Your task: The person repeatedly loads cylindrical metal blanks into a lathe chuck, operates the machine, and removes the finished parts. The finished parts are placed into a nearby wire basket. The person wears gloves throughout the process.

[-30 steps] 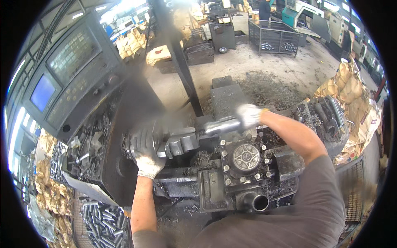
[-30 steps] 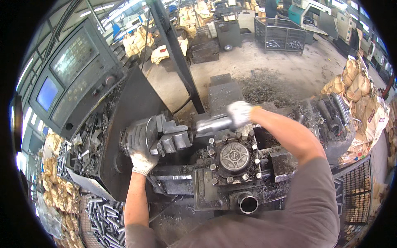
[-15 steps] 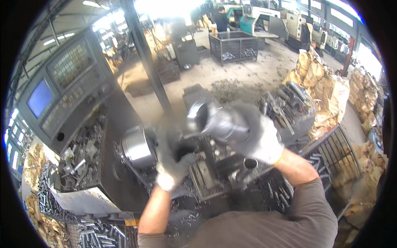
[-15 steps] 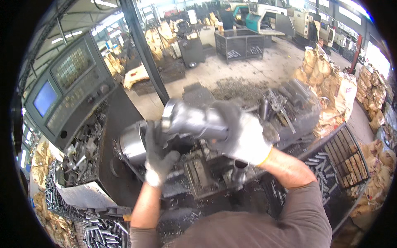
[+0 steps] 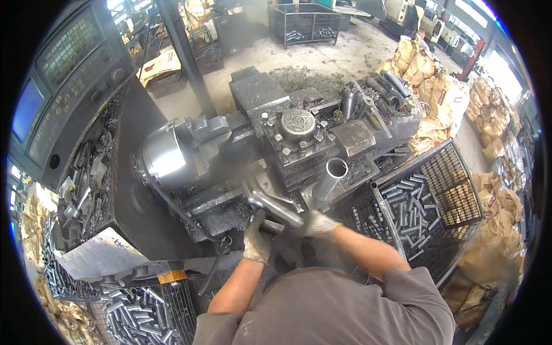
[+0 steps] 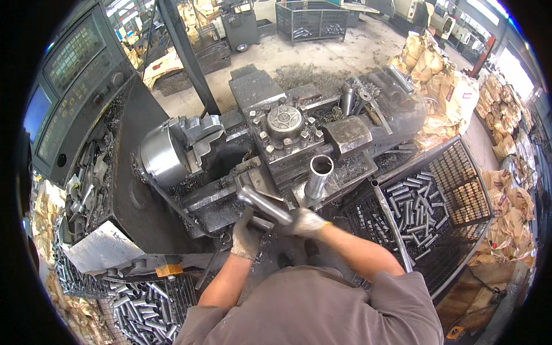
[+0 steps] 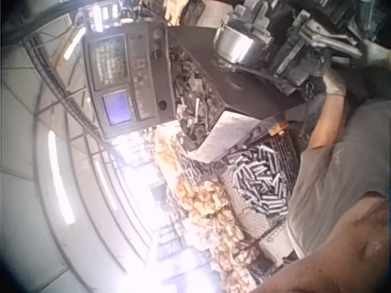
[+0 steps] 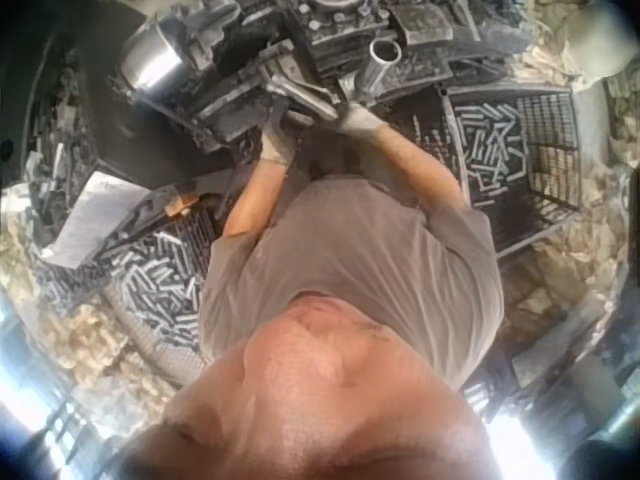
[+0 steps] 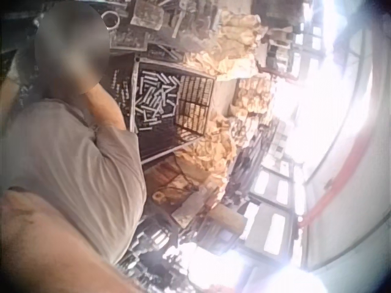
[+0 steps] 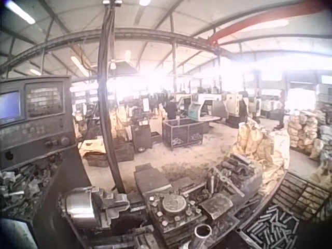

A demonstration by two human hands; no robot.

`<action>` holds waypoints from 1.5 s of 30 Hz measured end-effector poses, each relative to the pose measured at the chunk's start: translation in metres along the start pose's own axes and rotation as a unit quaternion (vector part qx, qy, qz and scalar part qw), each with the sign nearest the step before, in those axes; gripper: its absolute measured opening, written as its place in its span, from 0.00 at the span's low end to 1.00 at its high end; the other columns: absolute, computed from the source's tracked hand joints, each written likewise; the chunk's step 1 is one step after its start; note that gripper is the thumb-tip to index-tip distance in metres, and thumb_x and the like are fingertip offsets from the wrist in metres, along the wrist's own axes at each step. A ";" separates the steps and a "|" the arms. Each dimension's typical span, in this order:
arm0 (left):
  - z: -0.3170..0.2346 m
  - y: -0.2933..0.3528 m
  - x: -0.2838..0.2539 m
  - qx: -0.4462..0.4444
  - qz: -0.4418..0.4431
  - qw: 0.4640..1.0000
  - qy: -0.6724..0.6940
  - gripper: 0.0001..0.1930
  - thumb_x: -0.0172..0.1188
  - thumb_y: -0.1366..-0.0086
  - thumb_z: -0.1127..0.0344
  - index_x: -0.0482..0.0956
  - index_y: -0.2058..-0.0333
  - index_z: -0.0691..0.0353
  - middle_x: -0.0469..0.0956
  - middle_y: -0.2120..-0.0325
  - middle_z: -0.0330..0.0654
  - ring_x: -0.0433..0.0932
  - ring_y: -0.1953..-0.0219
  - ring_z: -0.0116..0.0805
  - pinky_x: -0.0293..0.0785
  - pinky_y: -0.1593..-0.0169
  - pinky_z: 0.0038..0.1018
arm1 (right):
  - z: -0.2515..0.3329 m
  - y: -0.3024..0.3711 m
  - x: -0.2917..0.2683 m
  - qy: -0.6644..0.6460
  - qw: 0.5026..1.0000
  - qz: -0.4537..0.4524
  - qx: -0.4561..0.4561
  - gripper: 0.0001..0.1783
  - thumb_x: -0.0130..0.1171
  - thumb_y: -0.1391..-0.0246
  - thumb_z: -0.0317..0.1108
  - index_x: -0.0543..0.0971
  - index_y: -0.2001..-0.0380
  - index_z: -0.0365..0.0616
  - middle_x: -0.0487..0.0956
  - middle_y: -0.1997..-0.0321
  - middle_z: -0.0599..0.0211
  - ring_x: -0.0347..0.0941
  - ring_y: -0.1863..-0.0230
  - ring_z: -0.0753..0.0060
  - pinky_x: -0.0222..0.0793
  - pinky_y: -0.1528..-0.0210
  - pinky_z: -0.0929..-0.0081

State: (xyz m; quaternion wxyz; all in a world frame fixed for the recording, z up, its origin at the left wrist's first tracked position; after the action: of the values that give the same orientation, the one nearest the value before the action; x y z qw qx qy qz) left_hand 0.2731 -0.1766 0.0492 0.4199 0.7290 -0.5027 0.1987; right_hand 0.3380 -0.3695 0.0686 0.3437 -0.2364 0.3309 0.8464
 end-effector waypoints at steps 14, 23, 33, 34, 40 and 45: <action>-0.036 0.038 0.028 -0.066 -0.023 0.996 0.063 0.20 0.51 0.21 0.50 0.80 0.52 0.63 0.85 0.63 0.46 0.87 0.60 0.41 0.87 0.57 0.41 | 0.005 0.080 -0.166 -0.018 0.957 -0.273 -0.094 0.38 0.78 0.49 0.47 0.79 0.39 0.38 0.88 0.52 0.48 0.88 0.61 0.55 0.84 0.56 0.61; -0.034 0.059 0.006 -0.081 -0.084 0.991 0.063 0.24 0.50 0.19 0.45 0.79 0.49 0.63 0.86 0.60 0.50 0.87 0.61 0.44 0.85 0.54 0.44 | 0.116 0.018 -0.030 0.145 0.954 -0.104 -0.241 0.34 0.65 0.46 0.32 0.76 0.33 0.50 0.76 0.33 0.44 0.86 0.50 0.45 0.84 0.54 0.50; -0.089 0.022 -0.005 0.134 -0.047 0.990 0.018 0.25 0.56 0.23 0.41 0.78 0.44 0.56 0.85 0.58 0.44 0.85 0.56 0.41 0.83 0.47 0.40 | 0.133 -0.038 -0.063 -0.050 0.995 0.037 -0.072 0.34 0.72 0.44 0.48 0.79 0.40 0.38 0.88 0.55 0.53 0.85 0.53 0.58 0.79 0.47 0.62; -0.086 0.016 0.017 0.134 -0.009 0.988 0.076 0.28 0.55 0.23 0.41 0.76 0.38 0.57 0.83 0.50 0.45 0.82 0.46 0.42 0.74 0.36 0.41 | 0.131 -0.040 -0.047 -0.066 0.996 0.026 -0.059 0.37 0.74 0.46 0.51 0.78 0.39 0.39 0.87 0.54 0.51 0.85 0.53 0.57 0.79 0.49 0.61; -0.118 -0.041 0.084 0.122 0.113 0.982 -0.087 0.30 0.49 0.20 0.41 0.72 0.36 0.61 0.78 0.41 0.48 0.80 0.42 0.44 0.74 0.34 0.43 | 0.167 -0.022 -0.089 -0.188 0.975 0.013 -0.122 0.43 0.78 0.55 0.47 0.74 0.39 0.37 0.86 0.50 0.47 0.86 0.49 0.53 0.80 0.43 0.60; -0.140 -0.175 0.020 0.096 -0.099 0.678 -0.722 0.28 0.51 0.24 0.40 0.80 0.45 0.61 0.84 0.49 0.55 0.83 0.48 0.57 0.79 0.39 0.46 | 0.283 -0.035 -0.219 0.117 0.914 -0.101 -0.375 0.45 0.77 0.58 0.38 0.72 0.35 0.39 0.85 0.49 0.46 0.87 0.54 0.46 0.85 0.50 0.59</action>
State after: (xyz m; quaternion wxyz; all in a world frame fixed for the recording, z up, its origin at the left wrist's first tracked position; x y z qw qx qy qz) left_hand 0.4577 -0.0494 0.0714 -0.1289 0.7277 -0.5529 -0.3848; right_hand 0.4575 -0.2393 0.3816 0.2727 -0.4776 0.0013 0.8352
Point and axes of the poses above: each hand's wrist, its own y-axis away from the middle knuckle, its own x-axis out of the palm, z = x × y, the point moved 5 cm from there along -y, towards the middle knuckle
